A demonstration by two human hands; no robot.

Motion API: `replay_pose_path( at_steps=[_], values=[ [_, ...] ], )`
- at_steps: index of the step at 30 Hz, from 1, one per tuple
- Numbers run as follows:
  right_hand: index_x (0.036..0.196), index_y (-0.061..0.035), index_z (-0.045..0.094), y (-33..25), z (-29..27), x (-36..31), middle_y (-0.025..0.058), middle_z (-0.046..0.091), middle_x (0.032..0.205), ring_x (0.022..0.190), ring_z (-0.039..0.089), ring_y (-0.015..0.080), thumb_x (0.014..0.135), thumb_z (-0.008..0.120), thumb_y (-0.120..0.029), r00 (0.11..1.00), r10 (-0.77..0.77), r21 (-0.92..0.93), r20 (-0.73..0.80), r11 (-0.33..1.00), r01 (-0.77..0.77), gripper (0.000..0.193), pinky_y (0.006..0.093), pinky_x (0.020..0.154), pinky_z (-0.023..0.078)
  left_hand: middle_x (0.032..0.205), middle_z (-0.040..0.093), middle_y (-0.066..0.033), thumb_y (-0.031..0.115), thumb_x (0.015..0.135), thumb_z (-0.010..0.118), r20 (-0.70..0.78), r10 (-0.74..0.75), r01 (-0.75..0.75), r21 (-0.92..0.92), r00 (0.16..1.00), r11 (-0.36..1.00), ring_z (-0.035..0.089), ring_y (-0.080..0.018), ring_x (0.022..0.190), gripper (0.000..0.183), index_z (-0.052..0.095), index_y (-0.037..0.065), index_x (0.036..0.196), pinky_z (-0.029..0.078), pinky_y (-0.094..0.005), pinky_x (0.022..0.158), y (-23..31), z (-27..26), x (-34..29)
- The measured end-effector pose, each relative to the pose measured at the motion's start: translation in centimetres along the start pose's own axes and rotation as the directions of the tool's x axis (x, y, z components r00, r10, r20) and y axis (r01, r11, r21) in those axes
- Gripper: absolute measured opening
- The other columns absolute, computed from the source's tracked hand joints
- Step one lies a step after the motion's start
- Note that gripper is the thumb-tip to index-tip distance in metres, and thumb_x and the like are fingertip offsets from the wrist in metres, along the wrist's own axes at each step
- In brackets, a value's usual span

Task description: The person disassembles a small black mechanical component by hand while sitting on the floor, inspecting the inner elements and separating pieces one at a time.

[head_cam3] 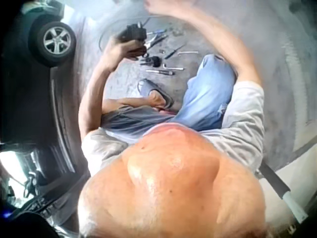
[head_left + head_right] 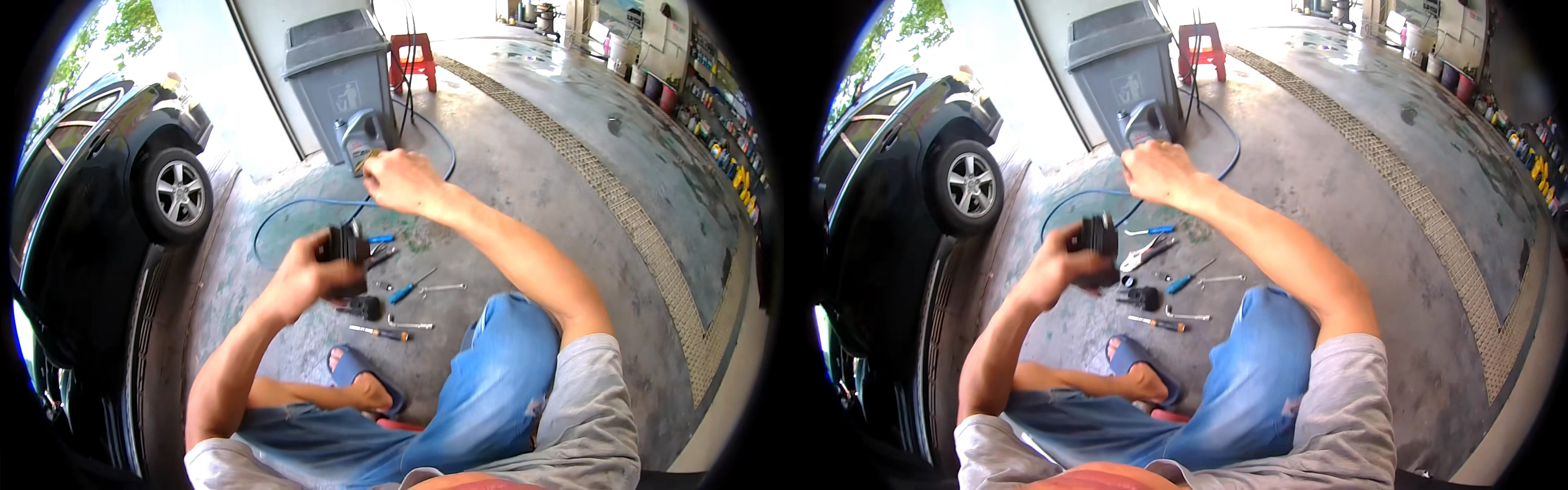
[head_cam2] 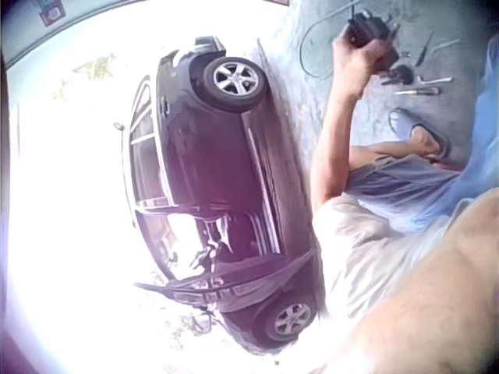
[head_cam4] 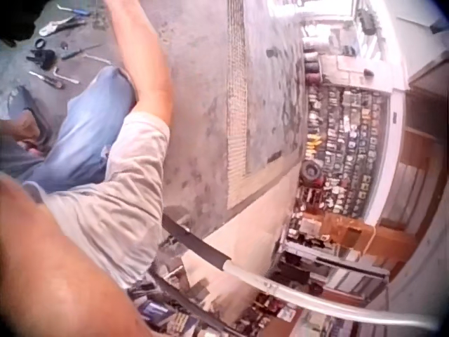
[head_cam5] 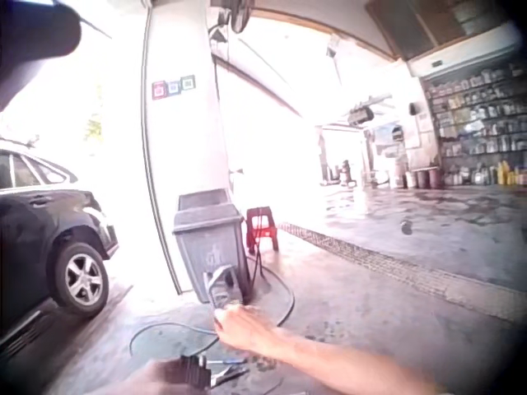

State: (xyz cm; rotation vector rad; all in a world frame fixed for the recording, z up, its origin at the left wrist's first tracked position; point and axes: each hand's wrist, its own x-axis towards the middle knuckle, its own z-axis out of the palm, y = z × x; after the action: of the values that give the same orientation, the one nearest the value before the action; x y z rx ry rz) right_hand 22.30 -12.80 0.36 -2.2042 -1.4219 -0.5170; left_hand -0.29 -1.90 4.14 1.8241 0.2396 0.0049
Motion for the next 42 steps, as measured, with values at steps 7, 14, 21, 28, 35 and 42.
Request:
replay_pose_path(
  at_steps=[7, 14, 21, 28, 35, 42],
  values=[
    [0.09, -0.0016, 0.074, 9.3, 10.1, 3.6, 0.0245, 0.072, 0.097, 0.095, 0.071, 0.0414, 0.078, 0.064, -0.012, 0.88, 0.17, -0.12, 0.443, 0.984, -0.13, 0.018, 0.0517, 0.078, 0.058, 0.078, 0.069, -0.0221, 0.025, 0.075, 0.075, 0.095, 0.056, -0.109, 0.766, 0.994, 0.633, 0.069, -0.0429, 0.073, 0.055, 0.059, 0.001, 0.122, 0.056, -0.05, 0.067, -4.0, -2.5, -4.1],
    [0.086, -0.0016, 0.073, 14.9, 28.8, -5.1, 0.0234, 0.072, 0.09, 0.083, 0.072, 0.0431, 0.077, 0.063, -0.012, 0.798, 0.144, 0.035, 0.585, 0.979, -0.202, 0.017, 0.052, 0.07, 0.058, 0.099, 0.07, -0.0201, 0.02, 0.071, 0.074, 0.21, -0.357, 0.039, 0.816, 0.91, 0.577, 0.07, -0.0378, 0.086, 0.06, 0.058, -0.001, 0.124, 0.058, -0.0445, 0.075, -8.5, -3.8, 3.7],
    [0.096, -0.0048, 0.067, 16.4, 34.0, -10.5, 0.0156, 0.069, 0.092, 0.083, 0.069, 0.038, 0.09, 0.063, -0.019, 0.788, 0.159, 0.136, 0.594, 0.946, -0.293, 0.016, 0.0489, 0.071, 0.057, 0.107, 0.069, -0.0211, 0.016, 0.067, 0.074, 0.267, -0.469, 0.064, 0.813, 0.842, 0.578, 0.07, -0.0382, 0.095, 0.063, 0.058, -0.002, 0.126, 0.058, -0.0432, 0.08, -13.4, -8.2, 15.6],
    [0.1, -0.0059, 0.068, 10.7, 33.0, -14.0, 0.0135, 0.068, 0.092, 0.083, 0.067, 0.0345, 0.085, 0.07, -0.011, 0.776, 0.559, 0.178, 0.292, 0.765, -0.618, 0.016, 0.046, 0.074, 0.054, 0.103, 0.065, -0.0197, 0.02, 0.075, 0.073, 0.517, -0.418, -0.044, 0.666, 0.747, 0.745, 0.068, -0.0315, 0.087, 0.063, 0.054, -0.007, 0.129, 0.058, -0.0395, 0.073, -14.8, -7.2, 19.1],
    [0.107, -0.0044, 0.068, 4.1, 27.6, -16.5, 0.0158, 0.069, 0.101, 0.088, 0.067, 0.0377, 0.089, 0.07, -0.014, 0.605, 0.63, 0.168, 0.488, 0.612, -0.773, 0.02, 0.0451, 0.076, 0.054, 0.087, 0.064, -0.0181, 0.019, 0.075, 0.076, 0.505, -0.293, -0.008, 0.511, 0.812, 0.86, 0.069, -0.035, 0.079, 0.048, 0.052, -0.001, 0.111, 0.057, -0.0427, 0.064, -15.8, -3.3, 15.8],
    [0.109, -0.0056, 0.067, 0.0, 0.0, -17.7, 0.0209, 0.067, 0.106, 0.094, 0.065, 0.0449, 0.089, 0.065, -0.02, 0.194, 0.773, -0.265, 0.604, 0.425, -0.865, 0.025, 0.0511, 0.08, 0.053, 0.085, 0.071, -0.0242, 0.027, 0.078, 0.076, -0.048, -0.459, 0.444, 0.36, 0.887, 0.821, 0.071, -0.0403, 0.072, 0.054, 0.06, -0.003, 0.12, 0.056, -0.0461, 0.067, -9.6, -6.1, 10.0]
  ],
)
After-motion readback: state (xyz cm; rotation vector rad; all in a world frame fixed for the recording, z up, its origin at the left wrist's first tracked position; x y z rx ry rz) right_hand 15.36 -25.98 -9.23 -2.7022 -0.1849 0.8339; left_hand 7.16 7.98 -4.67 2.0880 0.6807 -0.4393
